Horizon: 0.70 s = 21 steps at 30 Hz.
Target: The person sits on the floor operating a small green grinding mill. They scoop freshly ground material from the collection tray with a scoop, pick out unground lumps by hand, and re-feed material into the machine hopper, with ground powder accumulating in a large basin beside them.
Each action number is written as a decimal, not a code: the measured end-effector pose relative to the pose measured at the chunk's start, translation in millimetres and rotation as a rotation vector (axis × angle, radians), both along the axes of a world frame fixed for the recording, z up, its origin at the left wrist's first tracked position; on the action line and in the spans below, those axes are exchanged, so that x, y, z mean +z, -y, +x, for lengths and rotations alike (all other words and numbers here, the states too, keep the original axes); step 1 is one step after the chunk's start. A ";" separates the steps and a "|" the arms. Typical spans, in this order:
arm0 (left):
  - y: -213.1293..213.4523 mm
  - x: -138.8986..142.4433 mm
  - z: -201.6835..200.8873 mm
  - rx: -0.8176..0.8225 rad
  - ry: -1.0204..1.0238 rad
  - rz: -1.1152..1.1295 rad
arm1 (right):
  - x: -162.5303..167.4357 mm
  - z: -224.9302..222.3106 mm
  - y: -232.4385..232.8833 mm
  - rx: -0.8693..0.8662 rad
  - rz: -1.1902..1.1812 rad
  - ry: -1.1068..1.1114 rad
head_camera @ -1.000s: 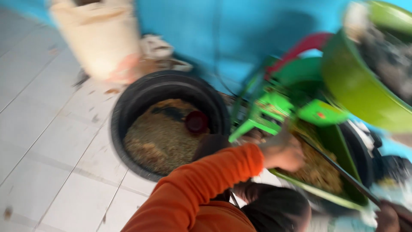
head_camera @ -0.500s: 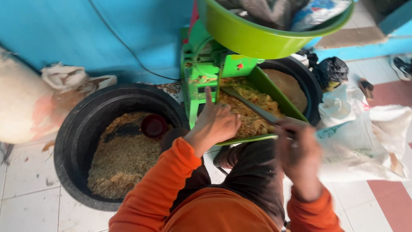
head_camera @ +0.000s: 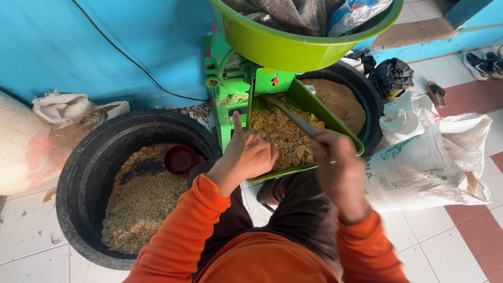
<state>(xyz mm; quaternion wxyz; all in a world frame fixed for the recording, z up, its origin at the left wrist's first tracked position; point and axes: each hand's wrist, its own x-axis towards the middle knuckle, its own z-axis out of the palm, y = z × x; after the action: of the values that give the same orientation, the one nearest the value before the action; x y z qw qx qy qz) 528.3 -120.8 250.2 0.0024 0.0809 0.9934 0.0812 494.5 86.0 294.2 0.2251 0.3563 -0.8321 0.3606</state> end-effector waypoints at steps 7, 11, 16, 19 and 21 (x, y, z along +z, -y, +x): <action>0.7 3.5 -32.9 -0.074 0.078 -0.038 | 75.9 21.9 -94.1 -0.042 -0.023 0.107; 3.4 5.3 -66.5 -0.058 0.355 -0.162 | 94.7 24.4 -100.3 -0.052 0.109 0.088; 10.7 -8.1 -66.7 -0.006 -0.017 -0.089 | 68.2 -3.6 -62.1 0.080 0.147 0.091; 12.6 -18.4 -56.4 0.041 0.089 -0.087 | 38.3 -15.4 -42.9 0.081 0.115 -0.011; 12.9 -21.6 -56.1 0.052 0.128 -0.073 | 24.8 -14.4 -37.5 0.147 0.110 -0.053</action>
<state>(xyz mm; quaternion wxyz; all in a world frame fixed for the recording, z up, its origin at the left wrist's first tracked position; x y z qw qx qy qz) 472.2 -133.7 228.6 0.0669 0.0498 0.9953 0.0500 480.2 123.5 319.0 0.1998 0.4375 -0.8161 0.3203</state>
